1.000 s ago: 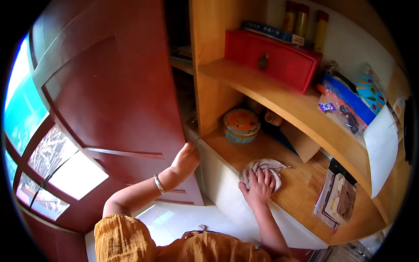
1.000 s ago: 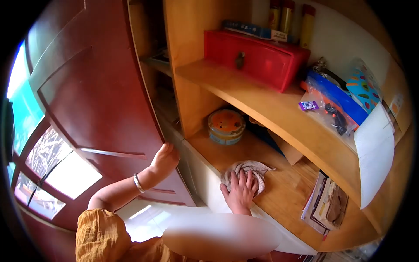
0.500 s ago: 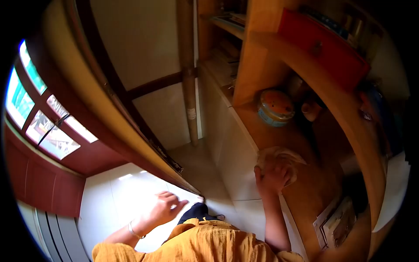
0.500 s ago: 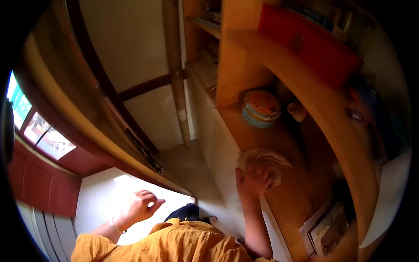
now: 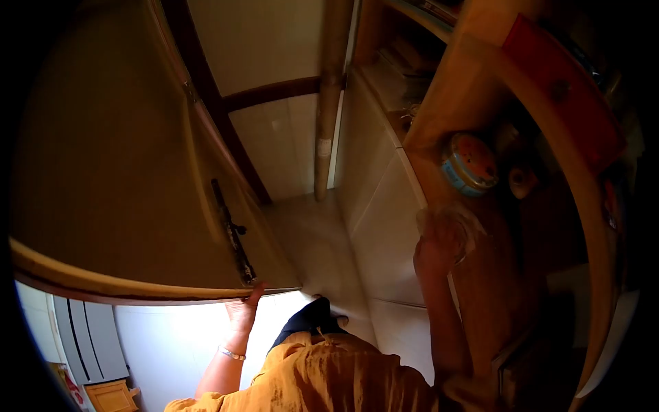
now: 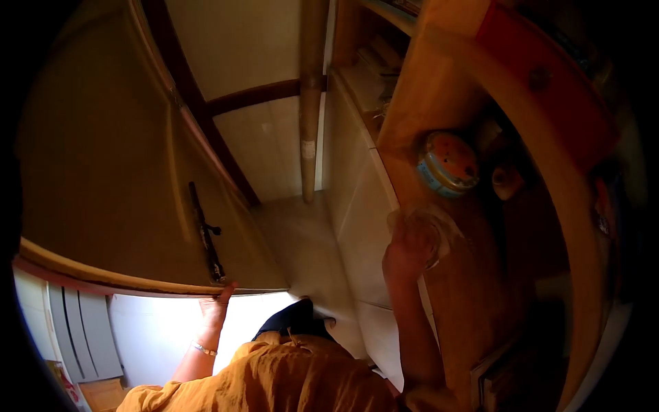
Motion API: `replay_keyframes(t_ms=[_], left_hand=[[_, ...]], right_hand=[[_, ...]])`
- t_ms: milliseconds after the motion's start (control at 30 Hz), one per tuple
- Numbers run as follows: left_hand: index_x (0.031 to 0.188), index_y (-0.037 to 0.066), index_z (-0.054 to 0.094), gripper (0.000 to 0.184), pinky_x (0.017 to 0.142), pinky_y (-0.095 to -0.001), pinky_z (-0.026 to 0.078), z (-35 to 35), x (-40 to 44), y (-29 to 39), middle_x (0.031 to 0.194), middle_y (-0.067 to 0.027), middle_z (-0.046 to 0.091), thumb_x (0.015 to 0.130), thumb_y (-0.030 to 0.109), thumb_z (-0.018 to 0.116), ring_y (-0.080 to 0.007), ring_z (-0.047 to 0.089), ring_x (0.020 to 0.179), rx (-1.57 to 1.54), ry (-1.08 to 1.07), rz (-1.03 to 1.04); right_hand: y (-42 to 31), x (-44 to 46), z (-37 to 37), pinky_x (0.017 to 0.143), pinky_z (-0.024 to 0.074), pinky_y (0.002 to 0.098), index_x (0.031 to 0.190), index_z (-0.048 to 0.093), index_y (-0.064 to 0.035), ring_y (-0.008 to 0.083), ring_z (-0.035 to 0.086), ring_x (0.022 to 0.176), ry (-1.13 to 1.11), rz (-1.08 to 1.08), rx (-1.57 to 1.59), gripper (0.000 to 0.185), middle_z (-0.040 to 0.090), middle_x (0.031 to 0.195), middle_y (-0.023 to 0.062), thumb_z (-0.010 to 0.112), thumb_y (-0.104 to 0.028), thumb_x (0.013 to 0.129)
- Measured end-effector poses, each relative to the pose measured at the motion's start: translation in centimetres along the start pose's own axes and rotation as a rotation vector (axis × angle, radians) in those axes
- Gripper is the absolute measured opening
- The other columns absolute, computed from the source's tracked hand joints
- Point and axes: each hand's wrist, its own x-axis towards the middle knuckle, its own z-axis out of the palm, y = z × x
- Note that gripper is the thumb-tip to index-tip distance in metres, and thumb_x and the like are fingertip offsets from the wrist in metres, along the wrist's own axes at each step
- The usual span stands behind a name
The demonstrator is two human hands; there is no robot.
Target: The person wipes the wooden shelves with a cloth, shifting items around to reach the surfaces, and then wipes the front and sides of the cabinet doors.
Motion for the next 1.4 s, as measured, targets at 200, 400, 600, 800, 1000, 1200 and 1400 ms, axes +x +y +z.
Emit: replay_keyframes(t_ms=[200, 400, 600, 800, 1000, 1200, 1400], left_hand=[[0.114, 0.007, 0.058, 0.044, 0.083, -0.0285, 0.048, -2.4, -0.3, -3.8, 0.103, 0.0003, 0.058, 0.075, -0.007, 0.073, -0.0116, 0.054, 0.093, -0.216, 0.085, 0.028], [0.104, -0.007, 0.065, 0.031, 0.078, -0.0302, 0.049, -3.0, -1.1, -5.7, 0.094, -0.0106, 0.069, 0.092, 0.022, 0.06, -0.0145, 0.06, 0.085, 0.54, 0.412, -0.013], [0.117, -0.009, 0.057, 0.051, 0.086, -0.0388, 0.051, -4.7, -3.2, -14.3, 0.113, -0.0184, 0.064, 0.099, 0.039, 0.048, -0.0225, 0.06, 0.1, -0.039, 0.808, -0.107], [0.136, -0.001, 0.042, 0.068, 0.1, -0.0426, 0.044, -7.7, -5.2, -17.2, 0.132, -0.0182, 0.052, 0.097, 0.055, 0.041, -0.0317, 0.052, 0.12, 0.11, 0.997, -0.176], [0.14, 0.001, 0.036, 0.072, 0.092, -0.0439, 0.049, -8.5, 0.2, -17.2, 0.135, -0.0189, 0.048, 0.095, 0.057, 0.044, -0.033, 0.053, 0.118, 0.13, 1.011, -0.407], [0.14, 0.002, 0.035, 0.073, 0.089, -0.0454, 0.05, -7.5, 6.3, -19.5, 0.135, -0.0184, 0.048, 0.094, 0.057, 0.046, -0.0326, 0.054, 0.116, 0.015, 0.776, -0.899], [0.14, 0.002, 0.034, 0.074, 0.086, -0.0469, 0.051, -6.4, 9.0, -21.4, 0.135, -0.0179, 0.048, 0.093, 0.057, 0.048, -0.0322, 0.055, 0.114, -0.003, 0.494, -1.18]], right_hand=[[0.6, 6.6, 2.1, 0.096, 0.0422, 0.0459, 0.116, 0.06, -0.0059, 0.0359, 0.051, 0.115, -0.097, -0.282, 0.276, 0.043, 0.056, 0.121, 0.0187, 0.058, 0.006, 0.075], [-1.5, 15.8, 4.8, 0.099, 0.0414, 0.0434, 0.115, 0.062, -0.012, 0.0336, 0.05, 0.116, 0.156, -0.427, 0.417, 0.036, 0.055, 0.124, 0.0135, 0.057, 0.001, 0.081], [-2.8, 18.3, 14.4, 0.102, 0.04, 0.0447, 0.122, 0.055, -0.0038, 0.0343, 0.046, 0.123, 0.121, -0.395, 0.189, 0.038, 0.052, 0.128, 0.0163, 0.058, -0.003, 0.084], [-3.6, 23.9, 22.2, 0.106, 0.0366, 0.0457, 0.123, 0.051, 0.0037, 0.0396, 0.042, 0.126, 0.076, -0.158, 0.101, 0.038, 0.046, 0.132, 0.0244, 0.056, -0.002, 0.086], [-8.6, 32.6, 25.2, 0.106, 0.0364, 0.0456, 0.126, 0.05, 0.0022, 0.0387, 0.042, 0.128, 0.074, -0.098, 0.198, 0.04, 0.045, 0.134, 0.0234, 0.052, -0.003, 0.086], [-11.9, 40.7, 27.6, 0.106, 0.0372, 0.0434, 0.127, 0.051, -0.0022, 0.0377, 0.042, 0.127, -0.112, -0.132, -0.048, 0.045, 0.044, 0.136, 0.0213, 0.057, -0.01, 0.084], [-13.2, 43.8, 29.4, 0.102, 0.04, 0.0447, 0.122, 0.055, 0.0018, 0.0385, 0.046, 0.123, -0.126, -0.1, -0.061, 0.046, 0.047, 0.132, 0.0258, 0.058, -0.004, 0.076]])
